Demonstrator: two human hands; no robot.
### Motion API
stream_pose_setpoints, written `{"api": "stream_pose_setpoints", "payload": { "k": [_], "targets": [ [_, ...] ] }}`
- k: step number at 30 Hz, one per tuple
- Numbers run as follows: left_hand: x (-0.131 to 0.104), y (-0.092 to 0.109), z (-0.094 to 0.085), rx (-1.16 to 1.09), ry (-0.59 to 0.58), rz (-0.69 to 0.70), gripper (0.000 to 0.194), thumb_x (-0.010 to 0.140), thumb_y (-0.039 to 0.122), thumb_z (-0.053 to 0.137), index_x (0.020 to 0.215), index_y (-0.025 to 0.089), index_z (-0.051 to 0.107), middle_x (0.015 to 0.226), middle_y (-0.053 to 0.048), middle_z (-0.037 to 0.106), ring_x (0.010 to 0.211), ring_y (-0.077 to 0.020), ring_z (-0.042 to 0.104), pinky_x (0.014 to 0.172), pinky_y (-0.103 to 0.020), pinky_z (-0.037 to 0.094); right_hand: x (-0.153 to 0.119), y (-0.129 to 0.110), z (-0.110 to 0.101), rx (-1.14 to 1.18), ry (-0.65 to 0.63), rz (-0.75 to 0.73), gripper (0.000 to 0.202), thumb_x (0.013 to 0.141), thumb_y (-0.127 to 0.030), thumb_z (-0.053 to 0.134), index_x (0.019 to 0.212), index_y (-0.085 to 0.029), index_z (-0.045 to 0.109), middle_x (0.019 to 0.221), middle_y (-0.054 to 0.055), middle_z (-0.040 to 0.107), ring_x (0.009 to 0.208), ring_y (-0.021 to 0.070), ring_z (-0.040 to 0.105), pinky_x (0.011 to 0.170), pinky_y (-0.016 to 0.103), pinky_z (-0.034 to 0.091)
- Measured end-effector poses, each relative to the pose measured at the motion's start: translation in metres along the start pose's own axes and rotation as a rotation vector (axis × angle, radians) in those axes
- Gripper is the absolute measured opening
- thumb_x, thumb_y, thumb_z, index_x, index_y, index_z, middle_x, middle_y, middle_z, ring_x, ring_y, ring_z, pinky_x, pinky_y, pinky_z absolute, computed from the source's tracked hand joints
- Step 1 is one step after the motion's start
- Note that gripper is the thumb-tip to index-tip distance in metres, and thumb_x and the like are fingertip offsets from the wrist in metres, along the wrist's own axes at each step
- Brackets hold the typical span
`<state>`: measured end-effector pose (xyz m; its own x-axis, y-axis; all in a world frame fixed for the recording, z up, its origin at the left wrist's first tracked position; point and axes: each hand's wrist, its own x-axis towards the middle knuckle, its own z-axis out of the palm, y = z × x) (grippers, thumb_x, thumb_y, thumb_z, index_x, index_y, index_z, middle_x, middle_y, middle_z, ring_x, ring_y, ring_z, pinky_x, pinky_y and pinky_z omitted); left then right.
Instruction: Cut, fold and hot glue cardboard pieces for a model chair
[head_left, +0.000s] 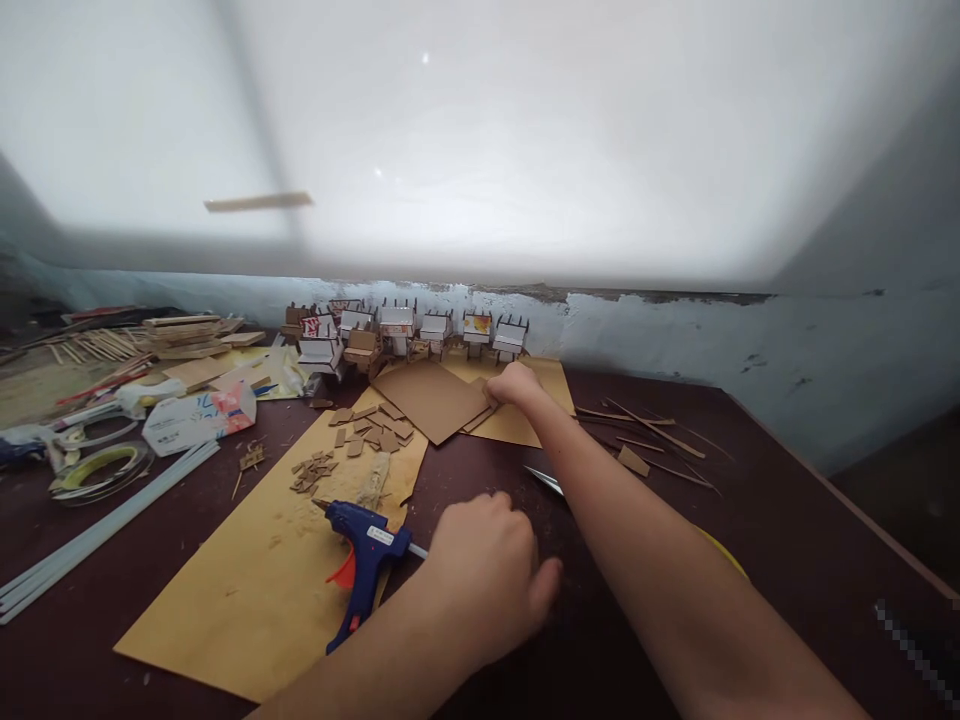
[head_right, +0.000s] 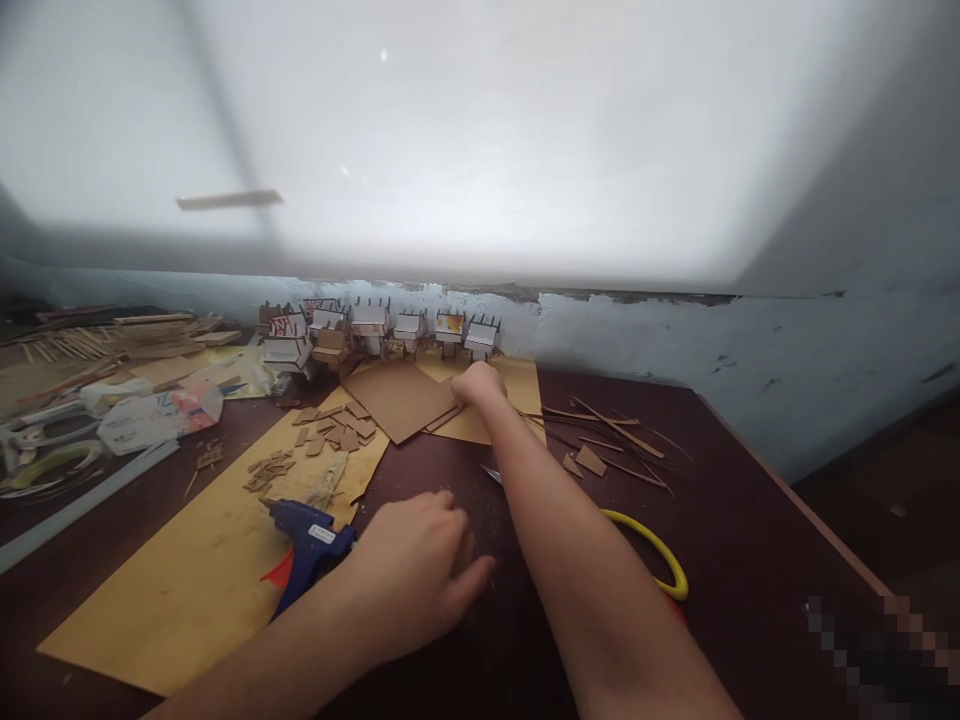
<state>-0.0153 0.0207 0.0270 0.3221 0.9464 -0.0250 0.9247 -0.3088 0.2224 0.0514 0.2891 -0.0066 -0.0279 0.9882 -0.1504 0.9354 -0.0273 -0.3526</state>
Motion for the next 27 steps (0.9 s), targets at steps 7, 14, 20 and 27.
{"api": "stream_pose_setpoints", "payload": {
  "k": [7,14,20,27],
  "targets": [
    [0.009,-0.014,-0.009,0.037,0.093,-0.179,0.038,0.096,0.041,0.048,0.093,0.013,0.075,0.096,-0.014,0.072,0.097,-0.0332,0.070,0.080,-0.045,0.056,0.006,-0.004,0.007,-0.028,0.025,0.020,0.036,0.098,-0.032,0.067,0.129,-0.015,0.062,0.129,0.012,0.064,0.107,0.0260,0.067,0.089,0.045,0.058],
    [0.010,-0.022,-0.008,0.050,0.094,-0.242,0.038,0.095,0.038,0.049,0.094,0.011,0.076,0.097,-0.017,0.073,0.096,-0.0343,0.071,0.079,-0.045,0.056,0.007,-0.008,0.012,-0.042,0.050,-0.215,0.034,0.098,-0.033,0.067,0.127,-0.016,0.064,0.129,0.010,0.064,0.107,0.0269,0.067,0.088,0.044,0.058],
    [0.011,-0.022,-0.010,0.051,0.066,-0.259,0.039,0.095,0.037,0.048,0.095,0.010,0.076,0.098,-0.017,0.074,0.095,-0.0335,0.072,0.079,-0.043,0.055,-0.005,-0.004,0.029,-0.104,0.158,-0.415,0.032,0.100,-0.033,0.064,0.129,-0.018,0.062,0.130,0.010,0.064,0.107,0.0252,0.067,0.090,0.046,0.058],
    [0.009,-0.022,-0.012,0.048,0.069,-0.279,0.040,0.094,0.038,0.048,0.097,0.011,0.076,0.098,-0.017,0.074,0.094,-0.0337,0.072,0.077,-0.044,0.054,-0.016,-0.003,0.038,-0.181,0.312,-0.472,0.033,0.100,-0.033,0.064,0.129,-0.018,0.062,0.131,0.011,0.063,0.109,0.0257,0.066,0.091,0.047,0.057]
  ]
}}
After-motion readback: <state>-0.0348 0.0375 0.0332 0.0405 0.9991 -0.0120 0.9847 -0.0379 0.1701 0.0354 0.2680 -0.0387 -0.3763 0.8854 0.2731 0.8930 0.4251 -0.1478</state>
